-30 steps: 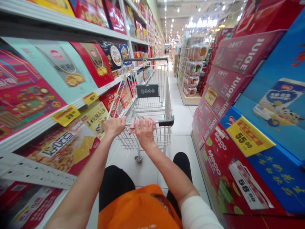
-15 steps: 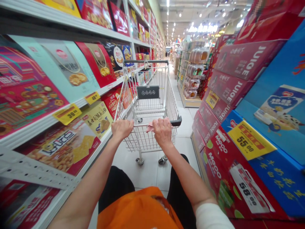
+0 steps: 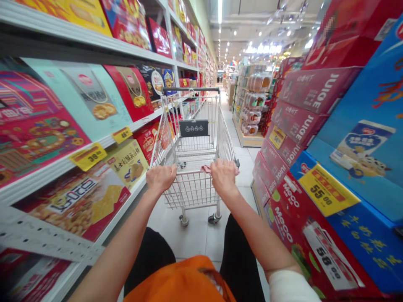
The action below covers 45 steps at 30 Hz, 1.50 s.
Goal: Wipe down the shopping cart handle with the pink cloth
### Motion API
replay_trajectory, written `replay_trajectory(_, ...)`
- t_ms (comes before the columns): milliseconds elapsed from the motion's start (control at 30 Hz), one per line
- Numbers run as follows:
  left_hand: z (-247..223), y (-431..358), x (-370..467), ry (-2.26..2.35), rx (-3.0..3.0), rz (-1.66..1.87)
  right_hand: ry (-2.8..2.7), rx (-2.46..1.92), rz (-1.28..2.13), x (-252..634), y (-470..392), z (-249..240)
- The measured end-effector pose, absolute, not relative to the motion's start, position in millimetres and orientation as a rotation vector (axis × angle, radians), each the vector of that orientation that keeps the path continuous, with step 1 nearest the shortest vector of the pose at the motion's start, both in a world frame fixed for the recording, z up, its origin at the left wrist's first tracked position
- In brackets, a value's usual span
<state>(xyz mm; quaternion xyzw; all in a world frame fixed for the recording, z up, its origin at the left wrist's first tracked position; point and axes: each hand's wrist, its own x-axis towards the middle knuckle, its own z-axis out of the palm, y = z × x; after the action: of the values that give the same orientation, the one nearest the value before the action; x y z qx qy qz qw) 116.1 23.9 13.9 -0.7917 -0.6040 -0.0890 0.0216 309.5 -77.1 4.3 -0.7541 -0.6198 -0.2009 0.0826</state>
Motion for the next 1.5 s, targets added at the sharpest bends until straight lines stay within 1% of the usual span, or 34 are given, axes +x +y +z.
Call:
replay_trajectory(67, 13, 25, 112, -1.879, -2.418, -0.307, -1.826, -2.354, -0.582, 329, -85, 11)
replay_trajectory(167, 13, 32, 102, -1.862, -2.499, -0.425, -1.846, -2.348, -0.647, 340, -88, 9)
replay_trajectory(300, 15, 56, 75, -1.651, -2.635, -0.836, -1.761, -2.348, -0.736, 328, -83, -1)
replay_trajectory(367, 13, 72, 62, -1.581, -2.701, -0.913, -1.738, -2.334, -0.752, 319, -80, -4)
replay_trajectory(533, 7, 94, 47, -1.526, -2.898, -0.823, -1.737, -2.223, -0.756, 277, -63, -11)
replay_trajectory(700, 3, 87, 54, -1.461, -2.943, -0.810, -1.797, -1.994, -0.682, 198, -32, -18)
replay_trajectory(800, 0, 83, 59, -1.432, -2.950, -0.748, -1.851, -1.874, -0.663, 171, -22, -20)
replay_trajectory(933, -1, 81, 63, -1.433, -2.929, -0.696, -1.925, -1.805, -0.625, 196, -36, -16)
replay_trajectory(1067, 1, 78, 64, -1.480, -2.914, -0.711, -1.890, -2.038, -0.632, 265, -64, -12)
replay_trajectory(1200, 3, 75, 68, -1.516, -2.912, -0.694, -1.890, -2.081, -0.670, 306, -81, -11)
replay_trajectory(1267, 3, 72, 72, -1.545, -2.896, -0.670, -1.863, -2.100, -0.695, 301, -79, -12)
replay_trajectory(1367, 3, 69, 78, -1.602, -2.845, -0.637, -1.829, -2.104, -0.697, 265, -65, -17)
replay_trajectory(1500, 0, 67, 80, -1.565, -2.840, -0.633, -1.809, -1.891, -0.644, 206, -41, -37)
